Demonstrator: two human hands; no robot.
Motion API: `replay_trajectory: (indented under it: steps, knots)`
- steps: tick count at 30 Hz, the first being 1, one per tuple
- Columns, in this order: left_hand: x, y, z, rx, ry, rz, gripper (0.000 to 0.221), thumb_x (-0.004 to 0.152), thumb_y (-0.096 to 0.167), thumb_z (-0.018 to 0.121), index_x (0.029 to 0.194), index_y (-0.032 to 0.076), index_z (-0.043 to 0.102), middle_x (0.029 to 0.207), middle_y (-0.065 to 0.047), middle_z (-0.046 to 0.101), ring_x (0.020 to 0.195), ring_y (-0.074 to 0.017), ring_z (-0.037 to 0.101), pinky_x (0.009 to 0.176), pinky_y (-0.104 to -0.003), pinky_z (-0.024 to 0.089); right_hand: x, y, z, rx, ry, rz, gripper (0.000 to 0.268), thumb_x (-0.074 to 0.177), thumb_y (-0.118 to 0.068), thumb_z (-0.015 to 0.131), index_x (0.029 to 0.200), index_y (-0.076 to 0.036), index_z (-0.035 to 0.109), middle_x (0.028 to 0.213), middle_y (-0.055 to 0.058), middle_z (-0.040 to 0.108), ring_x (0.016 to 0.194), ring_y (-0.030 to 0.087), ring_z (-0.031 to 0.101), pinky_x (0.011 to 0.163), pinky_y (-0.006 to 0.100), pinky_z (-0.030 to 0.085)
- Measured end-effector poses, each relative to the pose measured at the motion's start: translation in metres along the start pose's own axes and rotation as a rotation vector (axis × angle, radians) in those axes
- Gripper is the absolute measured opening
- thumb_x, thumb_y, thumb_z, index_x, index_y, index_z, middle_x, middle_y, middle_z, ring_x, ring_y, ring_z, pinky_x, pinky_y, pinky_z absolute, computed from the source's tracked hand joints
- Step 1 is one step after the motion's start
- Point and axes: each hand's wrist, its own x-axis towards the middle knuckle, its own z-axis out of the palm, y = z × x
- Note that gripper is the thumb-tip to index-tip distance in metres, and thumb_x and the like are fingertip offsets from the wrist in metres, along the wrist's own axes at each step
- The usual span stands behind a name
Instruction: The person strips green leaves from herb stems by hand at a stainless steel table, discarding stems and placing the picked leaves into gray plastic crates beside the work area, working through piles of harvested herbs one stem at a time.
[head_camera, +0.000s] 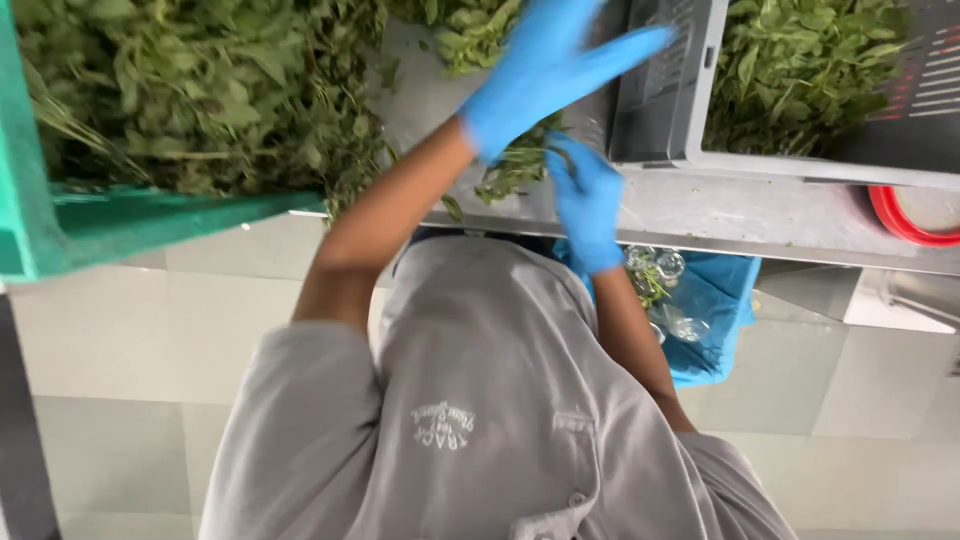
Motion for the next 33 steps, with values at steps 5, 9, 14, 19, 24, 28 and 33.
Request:
replay_trajectory:
  steps: [5,9,14,19,24,28,33]
  knots:
    - [-0.141,0.005,-0.034,-0.332,0.382,-0.796,0.049,0.100,0.022,0.074,0.145,0.013,0.054,0.142,-0.010,0.056,0.134,-0.0228,0.054,0.109,-0.040,0.051,-0.016,-0.017,-0.046,0.654,0.417,0.433,0.019,0.105,0.000,0.065,0.122,-0.001,0.072,0.114,0.007,0.071,0.094,0.015,0.070,0.086,0.030,0.059]
    - [-0.165,0.007,0.009,-0.607,0.348,-0.766,0.059,0.099,0.011,0.070,0.153,0.012,0.045,0.146,-0.011,0.052,0.126,-0.0213,0.058,0.105,-0.036,0.052,-0.027,-0.011,-0.035,0.928,0.464,0.468,0.020,0.104,0.004,0.062,0.122,0.000,0.069,0.122,0.009,0.068,0.100,0.018,0.071,0.090,0.034,0.061]
    - [-0.167,-0.015,0.037,-0.905,0.513,-0.734,0.036,0.098,-0.002,0.070,0.133,-0.001,0.063,0.117,-0.007,0.070,0.095,-0.0146,0.069,0.086,-0.028,0.060,-0.031,-0.009,-0.027,0.996,0.075,0.529,0.031,0.095,0.010,0.056,0.123,-0.001,0.064,0.121,0.008,0.063,0.100,0.021,0.071,0.088,0.035,0.062]
    - [-0.155,-0.005,0.027,-0.730,0.478,-0.616,0.022,0.096,-0.002,0.074,0.118,-0.001,0.070,0.107,-0.003,0.072,0.092,-0.0093,0.068,0.084,-0.026,0.059,-0.024,-0.011,-0.032,0.999,-0.132,0.746,0.037,0.097,0.004,0.058,0.133,-0.003,0.061,0.111,0.009,0.068,0.086,0.019,0.069,0.075,0.030,0.055]
    - [-0.134,0.028,0.008,-0.530,0.379,-0.634,0.018,0.094,0.000,0.076,0.112,0.003,0.072,0.102,-0.002,0.073,0.085,-0.0073,0.069,0.076,-0.024,0.058,-0.026,-0.015,-0.032,1.177,-0.171,0.755,0.034,0.103,-0.005,0.060,0.136,0.000,0.061,0.107,0.011,0.073,0.085,0.016,0.067,0.079,0.031,0.056]
    - [-0.116,0.061,-0.012,-0.117,0.484,-0.454,0.022,0.090,0.002,0.078,0.110,0.005,0.071,0.104,-0.009,0.067,0.086,-0.0114,0.064,0.074,-0.026,0.055,-0.020,-0.031,-0.033,0.963,-0.044,0.663,0.026,0.109,-0.017,0.056,0.130,-0.003,0.063,0.100,0.009,0.074,0.082,0.013,0.067,0.079,0.029,0.056]
    - [-0.118,0.062,0.002,-0.020,0.359,-0.535,0.020,0.088,0.015,0.087,0.097,0.011,0.070,0.088,-0.003,0.069,0.066,-0.0090,0.063,0.060,-0.025,0.050,-0.024,-0.030,-0.030,0.756,0.039,0.599,0.018,0.110,-0.015,0.059,0.121,-0.002,0.065,0.096,0.008,0.073,0.080,0.012,0.067,0.076,0.027,0.056]
